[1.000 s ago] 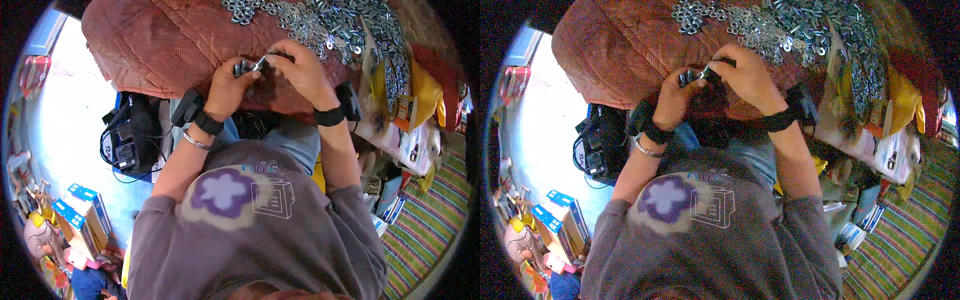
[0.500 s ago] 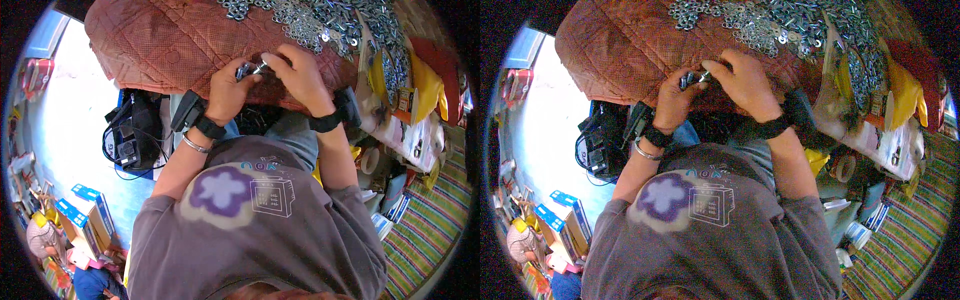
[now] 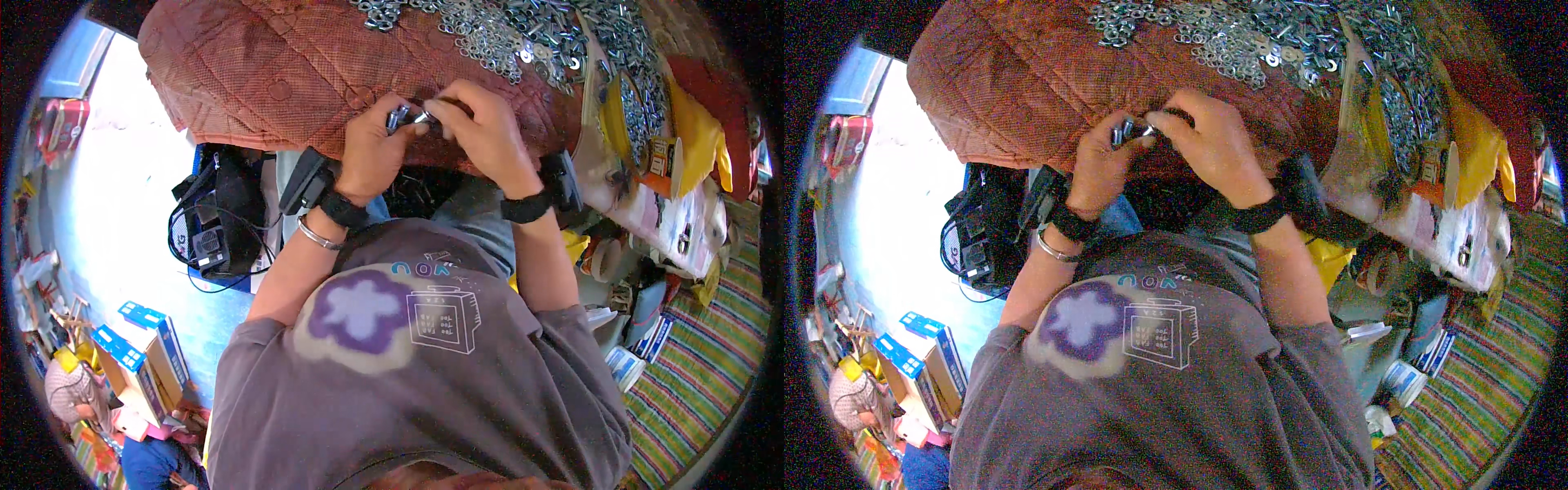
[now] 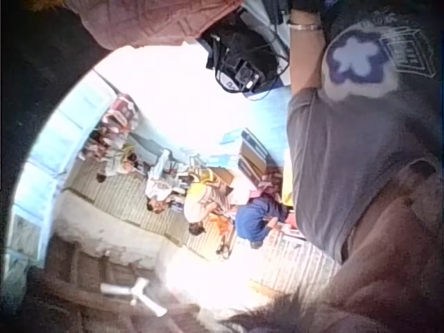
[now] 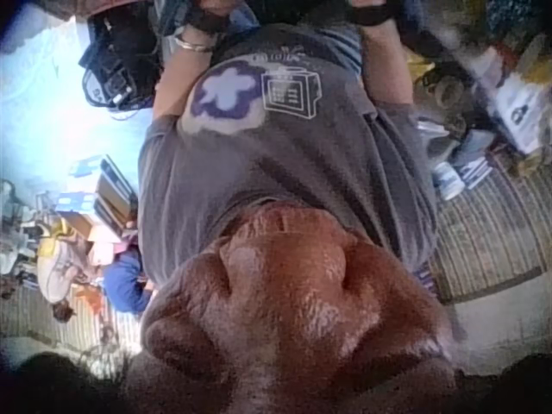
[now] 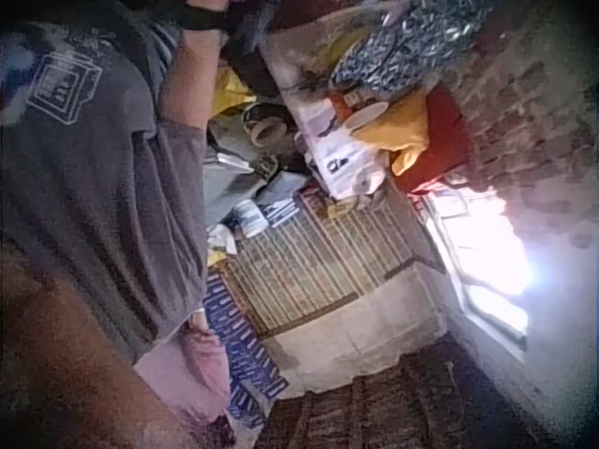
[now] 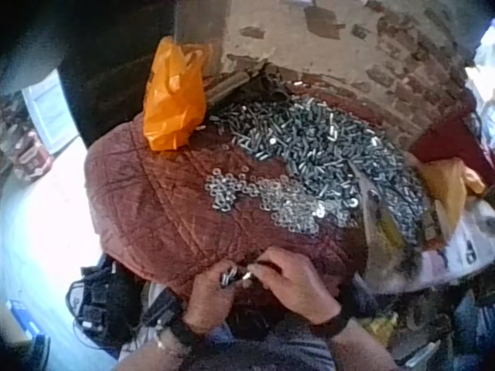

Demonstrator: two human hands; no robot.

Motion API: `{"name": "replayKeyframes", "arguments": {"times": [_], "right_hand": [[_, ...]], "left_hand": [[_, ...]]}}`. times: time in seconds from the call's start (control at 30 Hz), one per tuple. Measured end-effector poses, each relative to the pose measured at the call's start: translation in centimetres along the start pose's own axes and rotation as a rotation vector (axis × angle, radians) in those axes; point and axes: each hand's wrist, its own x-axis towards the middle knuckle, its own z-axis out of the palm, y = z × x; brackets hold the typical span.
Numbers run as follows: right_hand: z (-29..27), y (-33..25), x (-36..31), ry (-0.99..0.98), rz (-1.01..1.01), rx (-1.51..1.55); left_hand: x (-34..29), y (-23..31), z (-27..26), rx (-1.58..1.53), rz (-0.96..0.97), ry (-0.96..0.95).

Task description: Sorting through and assembling metal bolts and washers from a pile.

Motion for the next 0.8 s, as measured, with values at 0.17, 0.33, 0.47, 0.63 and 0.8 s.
{"name": "replayKeyframes", "arguments": {"times": [0.17,0.33,0.47,0.63,0.8], "right_hand": [[-0.2,-0.5,-0.4,0.038,0.219,-0.001],[1.6,-0.3,-2.2,0.096,-0.115,0.159],[0.9,-2.2,-5.8,-0.016,-0.171,0.362],[-0.8,0.4,-3.5,0.13,0.043,0.368],[-0.3,2.1,-3.6,0.31,-0.064,0.155]], "left_hand": [[0.1,-0.6,0.1,0.042,0.02,0.002],[0.2,0.0,0.4,-0.035,0.056,0.05],[0.5,0.9,-1.8,-0.226,-0.184,0.009],[0.0,1.1,0.0,-0.205,-0.179,-0.047],[-0.2,-2.5,0.9,0.221,0.02,-0.088]]}}
